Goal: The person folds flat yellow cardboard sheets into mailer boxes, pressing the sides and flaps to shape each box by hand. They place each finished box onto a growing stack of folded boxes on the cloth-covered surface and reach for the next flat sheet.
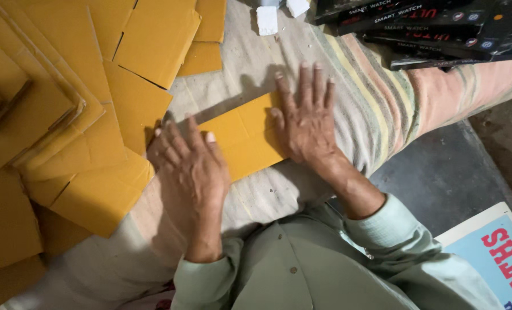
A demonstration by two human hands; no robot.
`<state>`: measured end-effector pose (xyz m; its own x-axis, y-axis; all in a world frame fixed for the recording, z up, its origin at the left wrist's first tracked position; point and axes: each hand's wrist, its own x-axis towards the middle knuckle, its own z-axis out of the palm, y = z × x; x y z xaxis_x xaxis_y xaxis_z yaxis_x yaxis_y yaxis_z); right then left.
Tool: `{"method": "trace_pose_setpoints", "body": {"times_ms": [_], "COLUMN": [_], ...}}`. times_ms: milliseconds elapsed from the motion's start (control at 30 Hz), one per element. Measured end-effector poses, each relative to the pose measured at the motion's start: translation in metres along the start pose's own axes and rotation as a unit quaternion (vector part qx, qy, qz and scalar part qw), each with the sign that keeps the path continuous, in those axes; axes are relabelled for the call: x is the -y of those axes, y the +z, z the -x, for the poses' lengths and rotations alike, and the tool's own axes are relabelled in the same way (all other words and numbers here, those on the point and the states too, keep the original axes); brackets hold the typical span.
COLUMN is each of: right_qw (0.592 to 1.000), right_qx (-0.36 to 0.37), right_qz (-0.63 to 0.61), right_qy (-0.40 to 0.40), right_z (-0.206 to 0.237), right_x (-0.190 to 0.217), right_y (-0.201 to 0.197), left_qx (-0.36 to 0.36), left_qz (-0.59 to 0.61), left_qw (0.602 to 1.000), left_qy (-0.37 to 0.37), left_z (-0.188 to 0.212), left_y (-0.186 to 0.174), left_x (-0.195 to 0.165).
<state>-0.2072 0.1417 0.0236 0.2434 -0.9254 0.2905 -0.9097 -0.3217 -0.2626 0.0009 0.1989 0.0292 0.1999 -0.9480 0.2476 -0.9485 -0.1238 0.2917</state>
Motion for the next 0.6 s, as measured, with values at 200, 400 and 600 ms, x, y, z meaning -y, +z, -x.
{"method": "trace_pose_setpoints", "body": {"times_ms": [200,400,600], "right_qw": [0.998,0.996,0.959], "right_qx": [0.015,-0.017,0.062], "right_qz": [0.055,0.006,-0.112], "right_qy": [-0.008,-0.085,-0.253], "right_z": [0.010,0.023,0.038], "right_x": [0.027,0.055,0.024], "right_y": [0.003,-0.004,-0.043], "left_qx": [-0.033,0.006,0.049], "left_qz": [-0.118,0.042,0.068], "left_qw": [0.992,0.996,0.974], "left_qy": [0.040,0.077,0.209], "left_z": [0.016,0.028,0.049], "left_y": [-0.011,-0.002,-0.023], "left_x": [-0.010,-0.032,-0.002]}}
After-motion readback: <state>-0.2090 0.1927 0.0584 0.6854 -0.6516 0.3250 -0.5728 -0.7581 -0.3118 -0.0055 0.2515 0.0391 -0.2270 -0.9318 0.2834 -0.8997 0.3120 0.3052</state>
